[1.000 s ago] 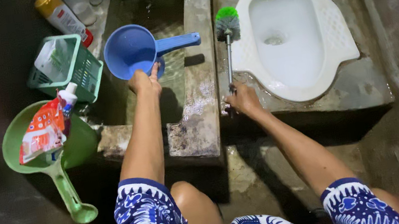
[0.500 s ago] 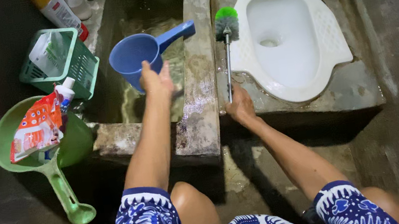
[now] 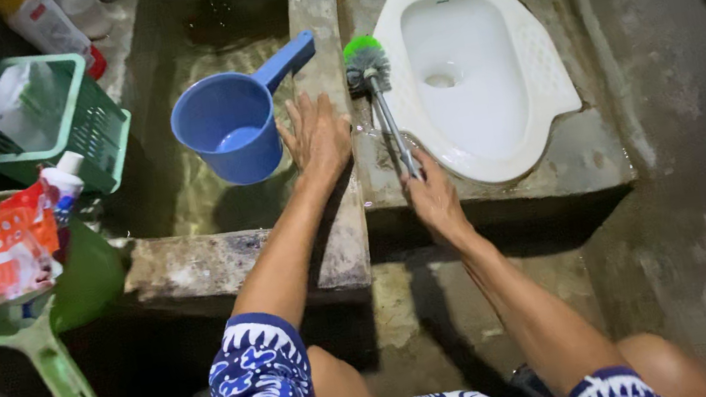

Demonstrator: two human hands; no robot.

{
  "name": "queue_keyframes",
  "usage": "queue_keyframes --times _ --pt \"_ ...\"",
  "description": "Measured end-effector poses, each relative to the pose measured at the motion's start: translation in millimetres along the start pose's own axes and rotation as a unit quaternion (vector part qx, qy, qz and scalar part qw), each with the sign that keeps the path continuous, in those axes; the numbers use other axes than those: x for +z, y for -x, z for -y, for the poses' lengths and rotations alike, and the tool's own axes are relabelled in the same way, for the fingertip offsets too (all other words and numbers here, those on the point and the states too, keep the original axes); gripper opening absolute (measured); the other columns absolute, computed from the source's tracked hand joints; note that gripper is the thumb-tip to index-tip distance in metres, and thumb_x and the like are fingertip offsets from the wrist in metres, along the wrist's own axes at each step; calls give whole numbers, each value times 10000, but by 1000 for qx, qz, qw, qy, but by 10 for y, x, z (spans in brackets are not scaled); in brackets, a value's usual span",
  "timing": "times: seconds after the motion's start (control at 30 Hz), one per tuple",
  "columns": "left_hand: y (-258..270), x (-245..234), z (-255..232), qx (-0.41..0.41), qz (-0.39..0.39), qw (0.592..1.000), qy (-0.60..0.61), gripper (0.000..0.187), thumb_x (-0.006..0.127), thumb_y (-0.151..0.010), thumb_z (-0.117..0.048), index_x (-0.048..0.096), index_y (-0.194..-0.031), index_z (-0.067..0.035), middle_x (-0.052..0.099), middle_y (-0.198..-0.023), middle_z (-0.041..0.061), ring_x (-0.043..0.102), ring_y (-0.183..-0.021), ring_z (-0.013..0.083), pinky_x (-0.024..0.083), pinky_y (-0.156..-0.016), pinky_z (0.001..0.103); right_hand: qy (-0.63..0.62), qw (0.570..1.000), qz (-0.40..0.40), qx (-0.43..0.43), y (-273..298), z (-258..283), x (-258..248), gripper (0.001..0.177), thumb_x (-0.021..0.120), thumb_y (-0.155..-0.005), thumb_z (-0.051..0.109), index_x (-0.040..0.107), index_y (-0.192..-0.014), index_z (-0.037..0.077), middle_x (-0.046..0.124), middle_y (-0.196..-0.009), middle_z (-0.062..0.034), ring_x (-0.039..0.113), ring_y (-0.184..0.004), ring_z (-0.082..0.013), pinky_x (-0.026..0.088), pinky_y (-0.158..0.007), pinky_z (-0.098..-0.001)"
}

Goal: The person scrubs the interior of a squat toilet with a brush and rinses the bowl with water poured from a scoop.

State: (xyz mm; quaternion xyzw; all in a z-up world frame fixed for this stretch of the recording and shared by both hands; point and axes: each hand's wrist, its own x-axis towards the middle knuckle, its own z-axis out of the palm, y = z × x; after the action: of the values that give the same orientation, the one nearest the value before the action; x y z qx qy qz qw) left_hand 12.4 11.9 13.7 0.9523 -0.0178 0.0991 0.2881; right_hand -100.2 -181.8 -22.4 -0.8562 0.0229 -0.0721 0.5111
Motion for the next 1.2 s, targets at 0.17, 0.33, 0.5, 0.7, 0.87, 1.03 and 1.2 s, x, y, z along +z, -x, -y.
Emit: queue_keyframes --times 0.17,0.33,0.5,0.7,0.87,1.03,1.2 --pt "63 20 -17 17 -11 1000 9 646 577 -973 -405 446 -1501 -56 272 -1615 271 162 -1513 491 136 -1182 674 127 992 -12 20 -68 -79 32 541 549 -975 263 529 -1477 62 691 -846 -234 694 -752 -353 547 -714 -455" --pt "105 -4 -34 30 -24 999 11 665 569 -978 -440 454 -1483 -23 270 -1616 292 173 -1518 495 189 -1186 623 117 990 52 60 -775 194 40 618 541 -986 239 384 -1548 37 684 -885 -278 681 -726 -418 527 -688 -535" --pt "108 -51 -80 27 -14 1000 -4 695 590 -960 -455 456 -1478 -12 274 -1605 294 184 -1504 494 170 -1196 641 276 949 148 41 -483 523 -429 571 522 -1035 183 369 -1569 49 726 -903 -317 726 -785 -415 575 -695 -510" --pt "109 46 -92 22 -34 998 -40 688 586 -956 -438 453 -1494 -31 294 -1612 280 207 -1507 490 198 -1197 630 340 912 151 -176 89 502 -1125 581 620 -950 156 460 -1502 73 733 -861 -296 752 -720 -399 601 -677 -500" --pt "75 30 -89 28 -32 998 -45 702 572 -956 -451 436 -1509 -41 289 -1606 292 195 -1500 499 183 -1208 603 365 918 154 -25 -523 648 -859 408 576 -995 147 538 -1400 112 711 -753 -262 700 -583 -410 580 -566 -523" --pt "82 43 -99 13 -19 999 -45 704 561 -955 -465 428 -1511 -55 279 -1613 268 184 -1505 485 161 -1203 618 326 930 159 -65 -780 654 -711 343 549 -998 76 552 -1339 38 697 -710 -225 690 -548 -374 529 -525 -499" --pt "91 40 -128 7 -18 998 -63 683 564 -964 -454 426 -1514 -75 256 -1626 262 159 -1514 496 162 -1204 634 390 892 203 -101 -179 509 -983 556 542 -958 -52 424 -1497 18 645 -670 -201 642 -510 -339 528 -473 -446"
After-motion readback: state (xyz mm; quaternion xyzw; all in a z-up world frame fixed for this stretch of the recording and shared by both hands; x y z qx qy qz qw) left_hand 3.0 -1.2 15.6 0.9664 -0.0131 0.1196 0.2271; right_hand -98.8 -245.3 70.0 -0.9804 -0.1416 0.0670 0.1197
